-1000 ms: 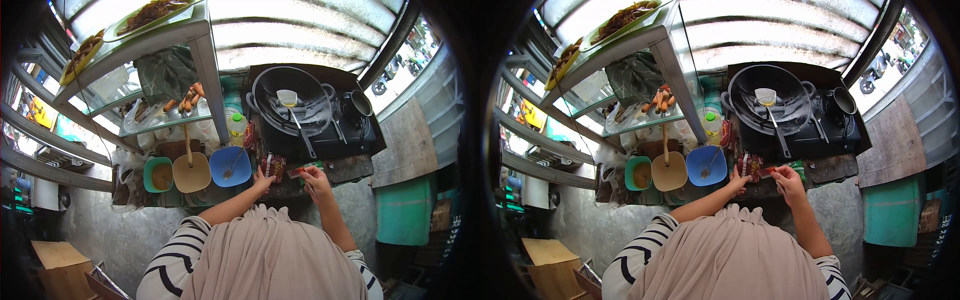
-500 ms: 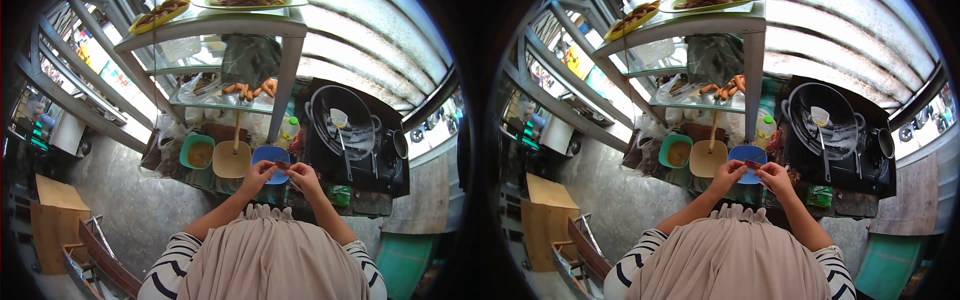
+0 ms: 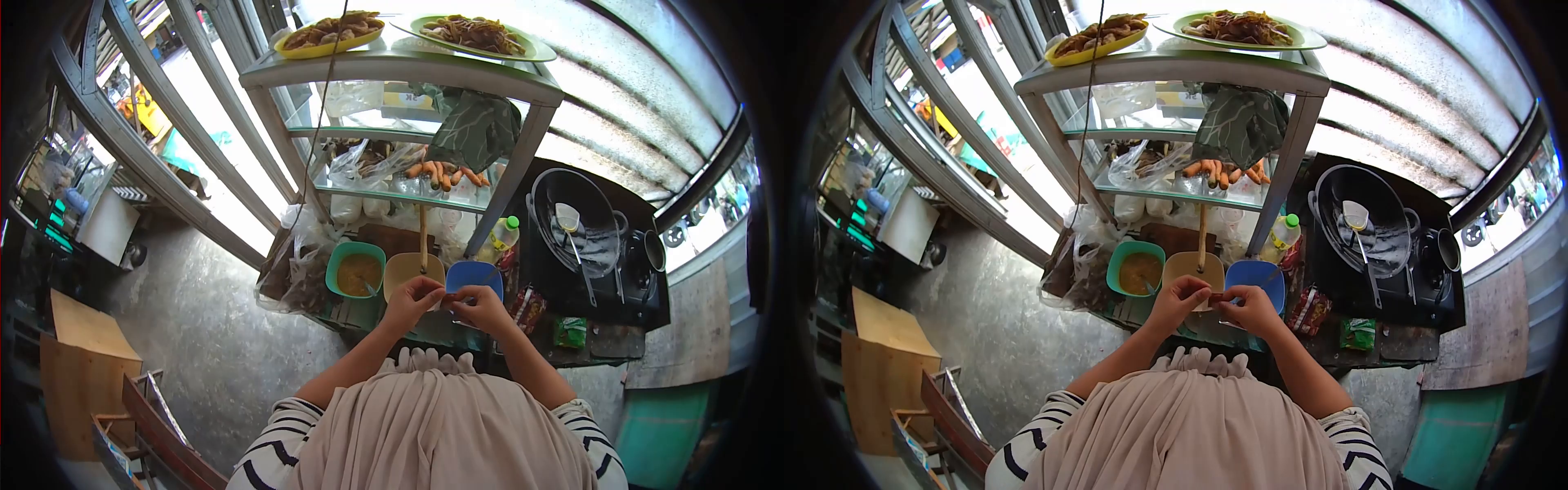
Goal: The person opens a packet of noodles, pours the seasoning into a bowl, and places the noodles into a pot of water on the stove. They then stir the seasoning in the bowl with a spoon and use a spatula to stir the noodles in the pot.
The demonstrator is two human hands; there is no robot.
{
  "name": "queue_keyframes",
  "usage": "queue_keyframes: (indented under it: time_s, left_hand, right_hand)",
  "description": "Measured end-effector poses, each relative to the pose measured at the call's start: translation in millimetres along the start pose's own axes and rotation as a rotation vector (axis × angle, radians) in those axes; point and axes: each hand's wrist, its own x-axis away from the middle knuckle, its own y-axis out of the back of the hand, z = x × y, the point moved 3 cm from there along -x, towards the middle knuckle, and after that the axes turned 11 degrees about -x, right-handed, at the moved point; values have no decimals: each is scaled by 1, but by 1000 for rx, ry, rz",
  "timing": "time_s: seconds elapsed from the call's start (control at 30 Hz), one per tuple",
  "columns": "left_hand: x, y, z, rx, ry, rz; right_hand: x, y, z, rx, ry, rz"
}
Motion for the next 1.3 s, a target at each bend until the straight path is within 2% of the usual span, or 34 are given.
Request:
queue_keyframes:
  time_s: [0.03, 0.27, 0.33, 0.37, 0.43, 0.47, 0.53, 0.77, 0.87, 0.9, 0.97, 1.03, 1.1, 1.17, 1.23, 1.3]
  left_hand:
    - [0, 5, -4, -2, -16, 21]
    - [3, 40, 4, -99, -6, 243]
    - [2, 49, 11, 115, 219, 248]
    - [2, 54, 13, 108, 224, 282]
    - [4, 66, 20, 408, 372, 273]
    - [5, 71, 23, 402, 384, 299]
    - [4, 82, 30, 307, 395, 273]
    - [-3, 121, 42, 216, 373, 274]
    - [-8, 129, 48, 195, 308, 264]
    - [-9, 132, 47, 177, 283, 257]
    - [-9, 137, 44, 159, 256, 239]
    - [-7, 145, 41, 222, 265, 244]
    - [-5, 153, 40, 230, 260, 232]
    - [-2, 163, 39, 241, 255, 213]
    - [3, 172, 34, 173, 245, 199]
    - [8, 185, 30, 132, 212, 155]
  right_hand:
    - [-1, -5, 2, -93, 15, -71]
    - [8, -46, -6, -72, 76, -217]
    - [13, -59, -12, -171, 128, -284]
    - [15, -62, -23, -181, 127, -318]
    - [21, -67, -57, -467, -48, -321]
    - [30, -68, -69, -479, -49, -347]
    - [51, -74, -92, -831, -163, -368]
    - [95, -78, -179, -1060, -146, -564]
    - [90, -80, -216, -1232, -223, -669]
    - [85, -80, -222, -1232, -230, -675]
    - [72, -80, -229, -1178, -397, -797]
    - [55, -78, -233, -1159, -413, -811]
    - [39, -73, -232, -1024, -362, -912]
    - [29, -69, -227, -911, -388, -871]
    - [20, -63, -222, -637, -369, -833]
    - [13, -60, -221, -570, -348, -757]
